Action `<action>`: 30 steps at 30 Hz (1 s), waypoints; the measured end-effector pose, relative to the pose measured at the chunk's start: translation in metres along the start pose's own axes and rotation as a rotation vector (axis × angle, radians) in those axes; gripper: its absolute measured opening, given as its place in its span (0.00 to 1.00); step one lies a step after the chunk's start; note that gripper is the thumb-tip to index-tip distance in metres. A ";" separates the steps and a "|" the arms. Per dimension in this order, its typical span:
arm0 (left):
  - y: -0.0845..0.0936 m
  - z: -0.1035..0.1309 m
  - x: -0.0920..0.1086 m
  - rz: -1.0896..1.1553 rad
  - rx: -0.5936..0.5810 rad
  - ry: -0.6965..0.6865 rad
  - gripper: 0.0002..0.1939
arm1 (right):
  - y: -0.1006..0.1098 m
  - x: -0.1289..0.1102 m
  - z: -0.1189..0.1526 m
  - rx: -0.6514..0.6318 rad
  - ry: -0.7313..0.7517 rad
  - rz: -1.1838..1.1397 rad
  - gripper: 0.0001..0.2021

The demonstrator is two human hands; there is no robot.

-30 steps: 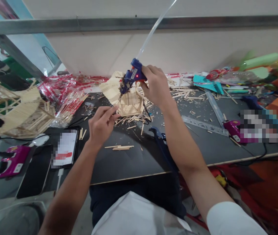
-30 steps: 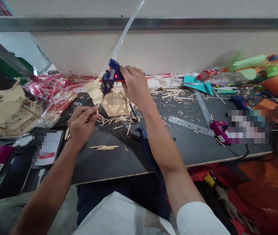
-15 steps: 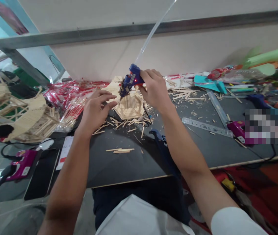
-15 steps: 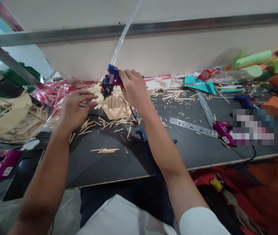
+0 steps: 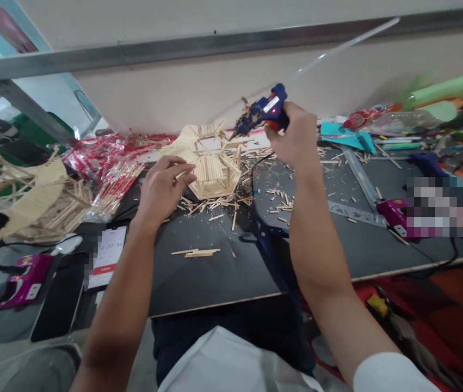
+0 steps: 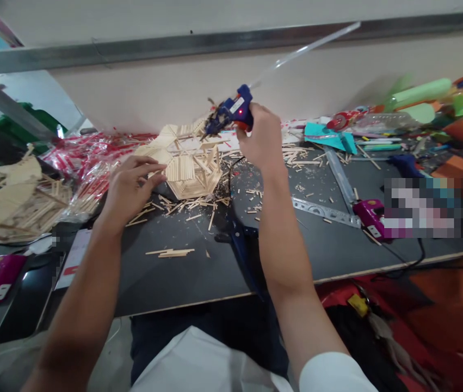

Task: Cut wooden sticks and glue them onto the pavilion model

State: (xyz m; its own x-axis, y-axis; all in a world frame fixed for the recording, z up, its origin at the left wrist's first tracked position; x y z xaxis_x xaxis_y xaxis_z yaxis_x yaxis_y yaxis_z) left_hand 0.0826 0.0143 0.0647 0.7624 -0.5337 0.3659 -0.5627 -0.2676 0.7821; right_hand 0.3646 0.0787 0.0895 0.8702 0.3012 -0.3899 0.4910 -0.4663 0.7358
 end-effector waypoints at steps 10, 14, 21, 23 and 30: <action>-0.005 0.003 0.001 -0.021 0.000 -0.031 0.12 | 0.009 0.074 0.015 -0.111 -0.371 0.121 0.07; -0.006 0.004 0.001 -0.055 -0.004 -0.028 0.12 | 0.002 0.100 0.021 -0.165 -0.473 0.111 0.08; -0.007 0.008 0.004 -0.111 0.002 -0.075 0.16 | -0.003 0.109 0.024 -0.190 -0.485 0.083 0.09; -0.007 0.009 0.005 -0.115 0.002 -0.088 0.16 | -0.004 0.108 0.024 -0.196 -0.483 0.070 0.09; -0.005 0.012 0.005 -0.088 0.005 -0.082 0.15 | -0.004 0.108 0.026 -0.189 -0.498 0.038 0.08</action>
State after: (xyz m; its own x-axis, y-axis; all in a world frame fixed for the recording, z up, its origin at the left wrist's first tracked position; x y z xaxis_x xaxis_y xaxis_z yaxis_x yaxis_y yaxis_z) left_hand 0.0858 0.0036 0.0569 0.7805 -0.5714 0.2537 -0.4968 -0.3204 0.8066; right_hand 0.4578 0.0918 0.0303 0.8236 -0.1658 -0.5424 0.4828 -0.2971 0.8238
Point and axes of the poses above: each hand's wrist, its own z-axis away from the middle knuckle, its own y-axis out of the back of the hand, x = y × z, the point moved 9 cm from there along -z, towards the middle knuckle, and after that the axes turned 4 degrees about -x, right-handed, at the moved point
